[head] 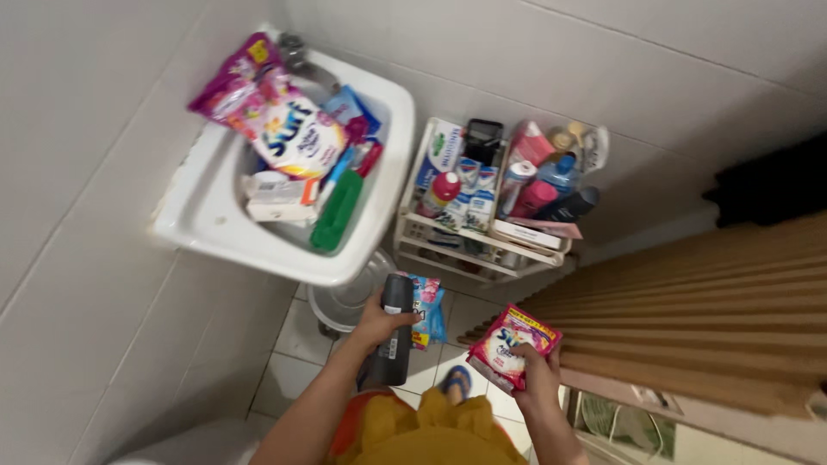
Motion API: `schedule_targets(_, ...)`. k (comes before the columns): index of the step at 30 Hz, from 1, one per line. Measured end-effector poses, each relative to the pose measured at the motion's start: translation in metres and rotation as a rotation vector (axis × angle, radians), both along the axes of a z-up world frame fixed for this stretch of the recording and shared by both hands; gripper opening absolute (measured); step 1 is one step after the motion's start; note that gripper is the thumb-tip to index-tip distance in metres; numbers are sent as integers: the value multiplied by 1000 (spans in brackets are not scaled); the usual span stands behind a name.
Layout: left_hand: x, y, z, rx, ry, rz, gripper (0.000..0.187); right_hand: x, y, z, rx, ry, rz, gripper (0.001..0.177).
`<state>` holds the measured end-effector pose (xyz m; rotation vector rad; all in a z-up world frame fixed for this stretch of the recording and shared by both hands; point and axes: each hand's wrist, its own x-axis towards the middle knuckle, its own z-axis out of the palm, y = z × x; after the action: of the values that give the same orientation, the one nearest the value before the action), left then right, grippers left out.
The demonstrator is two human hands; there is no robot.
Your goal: The person unpacks various household and personal care items from a cardboard box and places them onto a multi-tiered plastic rack in the bathroom. Items handled include bottles, tubes, and packets of cleaning and hygiene products.
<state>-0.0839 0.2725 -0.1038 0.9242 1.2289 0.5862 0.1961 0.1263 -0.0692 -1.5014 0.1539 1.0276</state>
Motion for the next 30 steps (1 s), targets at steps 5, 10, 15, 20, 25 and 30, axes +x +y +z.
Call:
schedule_targets(5,31,4,-19,33,10,-25,79,24,-1,-52,98,128,-57,57)
schedule_targets(10,52,13,-70,-33,2,70,76,49,60,-172,121,390,158,37)
schedule_targets(15,58,38,-150,-106,-14,251,70,75,140,-306,115,355,278,35)
schedule_targets(20,30,43,-212,-96,-109,332,65,77,255,-399,229,259,414,42)
schedule_targets(25,14,38,-244,-114,-140,392,70,52,366,-466,281,135,555,52)
schedule_targets(30,11,33,-247,-192,-176,420,71,42,367,-465,173,-165,738,65)
